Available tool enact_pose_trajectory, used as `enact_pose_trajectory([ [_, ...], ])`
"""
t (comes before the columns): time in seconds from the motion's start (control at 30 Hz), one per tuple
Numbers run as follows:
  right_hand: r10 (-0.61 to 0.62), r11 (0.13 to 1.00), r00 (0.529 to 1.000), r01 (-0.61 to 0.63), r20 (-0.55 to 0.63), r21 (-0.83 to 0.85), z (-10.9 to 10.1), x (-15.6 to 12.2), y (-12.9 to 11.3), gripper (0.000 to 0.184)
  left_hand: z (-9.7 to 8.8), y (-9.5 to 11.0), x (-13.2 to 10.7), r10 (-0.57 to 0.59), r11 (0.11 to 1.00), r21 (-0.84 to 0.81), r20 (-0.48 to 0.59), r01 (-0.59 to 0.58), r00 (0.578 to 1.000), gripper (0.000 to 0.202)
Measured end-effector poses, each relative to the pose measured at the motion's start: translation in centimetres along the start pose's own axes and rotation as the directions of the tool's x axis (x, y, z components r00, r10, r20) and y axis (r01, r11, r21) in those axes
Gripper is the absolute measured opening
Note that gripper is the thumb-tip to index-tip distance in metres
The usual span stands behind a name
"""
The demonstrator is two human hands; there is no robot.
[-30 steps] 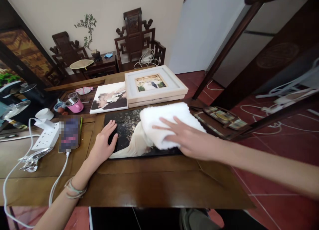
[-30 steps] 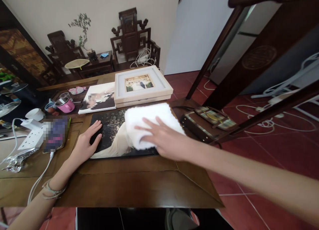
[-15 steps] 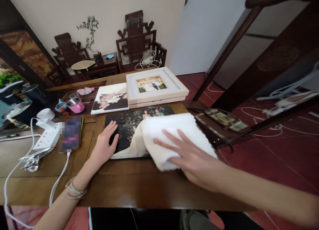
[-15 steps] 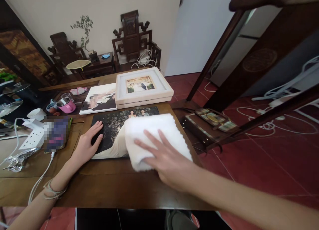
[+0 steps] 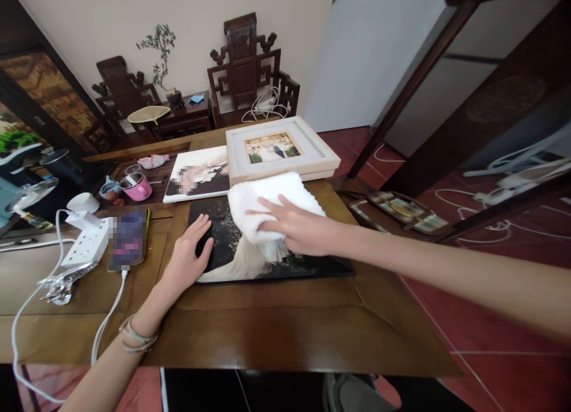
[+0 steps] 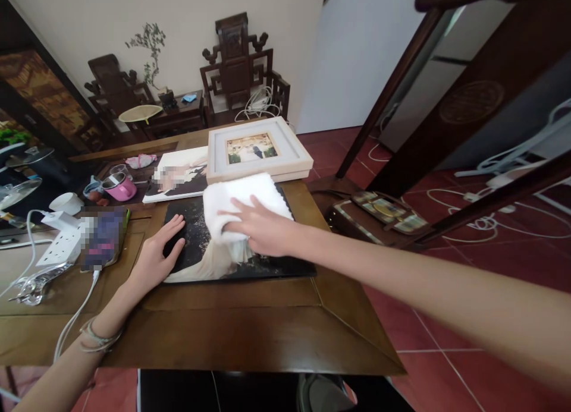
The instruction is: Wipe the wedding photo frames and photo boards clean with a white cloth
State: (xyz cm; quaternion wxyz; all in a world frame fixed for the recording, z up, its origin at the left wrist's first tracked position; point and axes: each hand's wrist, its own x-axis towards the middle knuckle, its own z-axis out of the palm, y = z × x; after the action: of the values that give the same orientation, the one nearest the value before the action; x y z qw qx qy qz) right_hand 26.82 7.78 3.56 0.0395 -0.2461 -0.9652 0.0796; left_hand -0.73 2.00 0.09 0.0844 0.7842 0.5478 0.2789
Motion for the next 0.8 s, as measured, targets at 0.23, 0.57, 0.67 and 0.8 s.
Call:
enact_pose_trajectory([
  [0.23, 0.067, 0.997, 0.997, -0.069, -0.042, -0.042, 1.5, -1.3, -2.6, 0.063, 0.3, -0.4, 0.0, -0.006, 1.000, -0.015, -0.032, 0.006, 0.999, 0.045],
  [0.57, -0.077, 0.982, 0.997, 0.073, 0.013, 0.173, 2.9, -6.3, -8.9, 0.064, 0.4, -0.5, 0.0, 0.022, 1.000, -0.005, -0.031, -0.022, 0.999, 0.042],
  [0.67, -0.031, 0.994, 0.999, 0.026, 0.044, 0.102, 1.5, -4.1, -6.4, 0.066, 0.5, -0.6, 0.1, 0.025, 1.000, -0.001, -0.046, -0.025, 0.999, 0.042],
  [0.8, 0.052, 0.998, 0.999, -0.051, 0.014, -0.048, 0.4, -0.6, -2.3, 0.067, 0.5, -0.7, 0.1, 0.025, 1.000, -0.004, -0.060, -0.025, 0.998, 0.039],
])
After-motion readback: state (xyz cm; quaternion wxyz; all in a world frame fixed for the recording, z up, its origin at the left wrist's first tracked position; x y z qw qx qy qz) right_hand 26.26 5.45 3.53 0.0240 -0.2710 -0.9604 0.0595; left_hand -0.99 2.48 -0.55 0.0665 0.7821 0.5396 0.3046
